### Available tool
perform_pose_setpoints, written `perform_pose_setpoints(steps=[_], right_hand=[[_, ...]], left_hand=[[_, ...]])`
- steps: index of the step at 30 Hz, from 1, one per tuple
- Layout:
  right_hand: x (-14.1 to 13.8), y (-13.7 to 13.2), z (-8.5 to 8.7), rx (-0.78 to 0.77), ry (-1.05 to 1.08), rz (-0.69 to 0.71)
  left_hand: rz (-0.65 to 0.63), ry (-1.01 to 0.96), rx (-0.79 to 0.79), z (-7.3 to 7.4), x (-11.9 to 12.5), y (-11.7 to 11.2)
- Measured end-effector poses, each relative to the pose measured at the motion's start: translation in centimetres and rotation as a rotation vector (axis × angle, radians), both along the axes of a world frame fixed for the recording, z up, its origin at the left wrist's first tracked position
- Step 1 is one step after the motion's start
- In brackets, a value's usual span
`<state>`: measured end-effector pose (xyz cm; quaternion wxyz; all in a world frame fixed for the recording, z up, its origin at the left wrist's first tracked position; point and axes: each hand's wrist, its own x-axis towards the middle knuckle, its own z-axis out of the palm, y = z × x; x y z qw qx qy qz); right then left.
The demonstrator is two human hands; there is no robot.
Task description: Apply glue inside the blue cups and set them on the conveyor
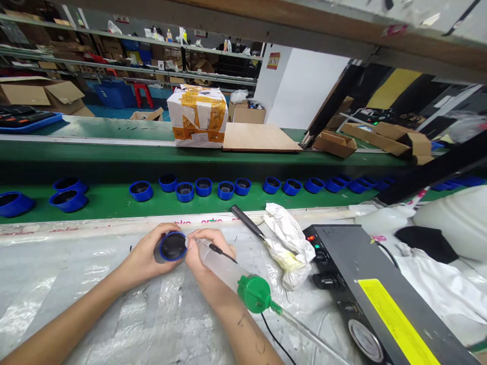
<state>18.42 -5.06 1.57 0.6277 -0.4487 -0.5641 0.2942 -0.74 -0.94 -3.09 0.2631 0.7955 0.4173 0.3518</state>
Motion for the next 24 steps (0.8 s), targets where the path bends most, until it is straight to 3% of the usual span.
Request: perform_pose_setpoints(steps=[10,17,24], right_hand=[[0.4,-0.1,-0.1,-0.022,-0.098,-0.020],[0.0,0.0,0.6,0.039,-0.109,-0.031],[-0.1,-0.2,1.0,0.002,-0.131,-0.012]], left_hand=[[0.037,0.013,0.024,1.0,0.4,-0.2],[-0.001,-0.001,0.026,0.5,0.4,-0.1],[-0.004,-0.004,0.018,0.7,0.4,-0.2]])
